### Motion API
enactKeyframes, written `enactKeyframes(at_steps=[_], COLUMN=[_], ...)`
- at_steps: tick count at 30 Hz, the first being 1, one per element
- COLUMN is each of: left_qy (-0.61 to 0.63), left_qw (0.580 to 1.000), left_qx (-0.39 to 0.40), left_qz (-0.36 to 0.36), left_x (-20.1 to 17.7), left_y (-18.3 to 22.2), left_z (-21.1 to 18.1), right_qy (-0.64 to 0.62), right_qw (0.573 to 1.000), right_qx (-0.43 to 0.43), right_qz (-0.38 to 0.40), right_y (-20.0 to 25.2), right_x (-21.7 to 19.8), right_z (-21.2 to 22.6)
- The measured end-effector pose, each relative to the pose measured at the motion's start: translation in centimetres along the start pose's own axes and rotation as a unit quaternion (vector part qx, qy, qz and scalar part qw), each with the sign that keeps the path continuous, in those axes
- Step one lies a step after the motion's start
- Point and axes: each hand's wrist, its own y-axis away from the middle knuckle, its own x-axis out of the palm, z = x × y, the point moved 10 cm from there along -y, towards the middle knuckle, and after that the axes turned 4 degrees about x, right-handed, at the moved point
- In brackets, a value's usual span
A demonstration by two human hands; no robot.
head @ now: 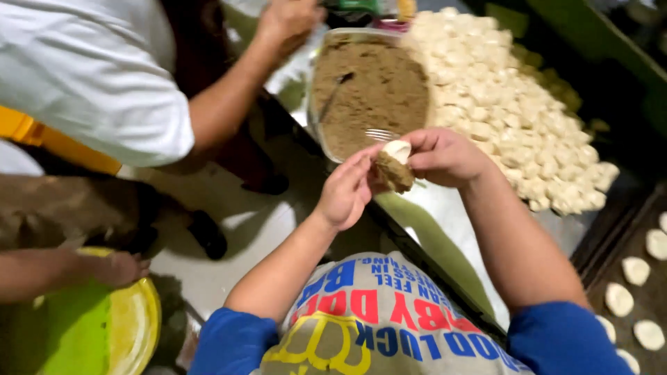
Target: Filling and shaping small pieces of dough into buns and arranging them on a baking tray.
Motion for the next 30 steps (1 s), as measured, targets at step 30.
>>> enactKeyframes(at_steps=[30], left_qy=[-0.5], left_qw=[0.865], left_qx=[0.052], left_qz=[0.006], left_x=[10.9], left_y=[10.7], left_z=[22.1], right_qy=[0.261], right_qw=[0.861], right_qx=[-0.077], right_qz=[-0.43], right_y=[34.1], right_x=[-15.9], right_z=[-8.9])
